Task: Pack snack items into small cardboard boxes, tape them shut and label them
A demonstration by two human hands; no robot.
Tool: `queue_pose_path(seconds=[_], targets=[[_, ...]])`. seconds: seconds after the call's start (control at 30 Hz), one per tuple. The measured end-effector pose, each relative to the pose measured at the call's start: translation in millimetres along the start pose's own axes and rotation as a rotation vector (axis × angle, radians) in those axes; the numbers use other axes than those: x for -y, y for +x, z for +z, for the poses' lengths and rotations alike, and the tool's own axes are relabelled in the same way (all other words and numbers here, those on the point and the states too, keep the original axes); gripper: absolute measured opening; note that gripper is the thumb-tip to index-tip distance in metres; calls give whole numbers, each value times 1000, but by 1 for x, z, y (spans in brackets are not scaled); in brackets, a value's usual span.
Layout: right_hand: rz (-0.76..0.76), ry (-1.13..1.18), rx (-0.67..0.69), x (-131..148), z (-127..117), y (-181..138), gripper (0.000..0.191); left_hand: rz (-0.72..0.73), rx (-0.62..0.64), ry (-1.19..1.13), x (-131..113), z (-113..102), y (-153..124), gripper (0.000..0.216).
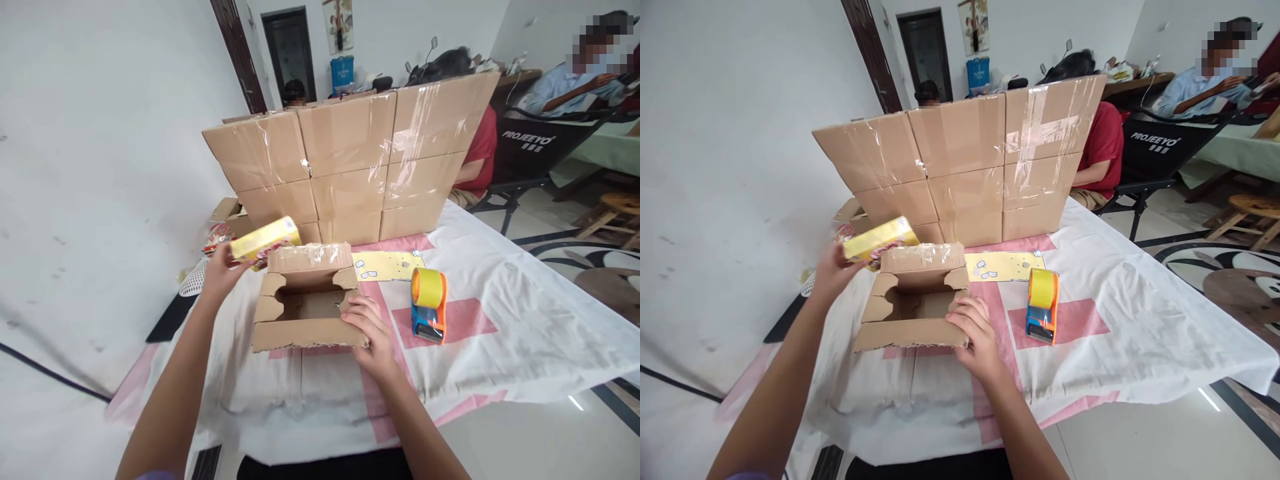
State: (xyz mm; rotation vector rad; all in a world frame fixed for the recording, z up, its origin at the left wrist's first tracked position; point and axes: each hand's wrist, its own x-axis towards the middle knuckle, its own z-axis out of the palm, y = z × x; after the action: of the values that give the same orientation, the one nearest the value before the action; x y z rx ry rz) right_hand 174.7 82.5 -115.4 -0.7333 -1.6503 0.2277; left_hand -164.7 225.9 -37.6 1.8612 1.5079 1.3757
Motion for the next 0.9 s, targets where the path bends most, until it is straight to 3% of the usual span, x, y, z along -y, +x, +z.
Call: queue_pose_path(seconds=[0.1, 0.17, 0.3, 0.43, 0.53, 0.63, 0.77, 0.9], targets=[[-19, -2, -1, 1, 1, 2, 43, 105, -318, -61, -35, -33, -24, 65], [-32, -3, -2, 1, 2, 2, 44, 144, -340, -116, -57, -42, -42, 66], [-30, 16, -15, 0, 3, 1, 43, 92, -68, -93, -82, -32, -70, 63], [-22, 36, 1, -1, 3, -2, 45, 48, 337, 75, -84, -8, -82, 59], [-16, 0, 21, -2, 4, -3, 49, 59, 555, 215, -81, 5, -81, 68], [-24, -18, 2, -3, 5, -3, 49, 139, 602, 341, -76, 11, -75, 61], [-30, -24, 1, -4, 7, -3, 48, 291, 650, 485, -68, 15, -64, 34], [-20, -6, 7, -4, 6, -4, 50, 270, 715, 524, -67, 17, -56, 41]])
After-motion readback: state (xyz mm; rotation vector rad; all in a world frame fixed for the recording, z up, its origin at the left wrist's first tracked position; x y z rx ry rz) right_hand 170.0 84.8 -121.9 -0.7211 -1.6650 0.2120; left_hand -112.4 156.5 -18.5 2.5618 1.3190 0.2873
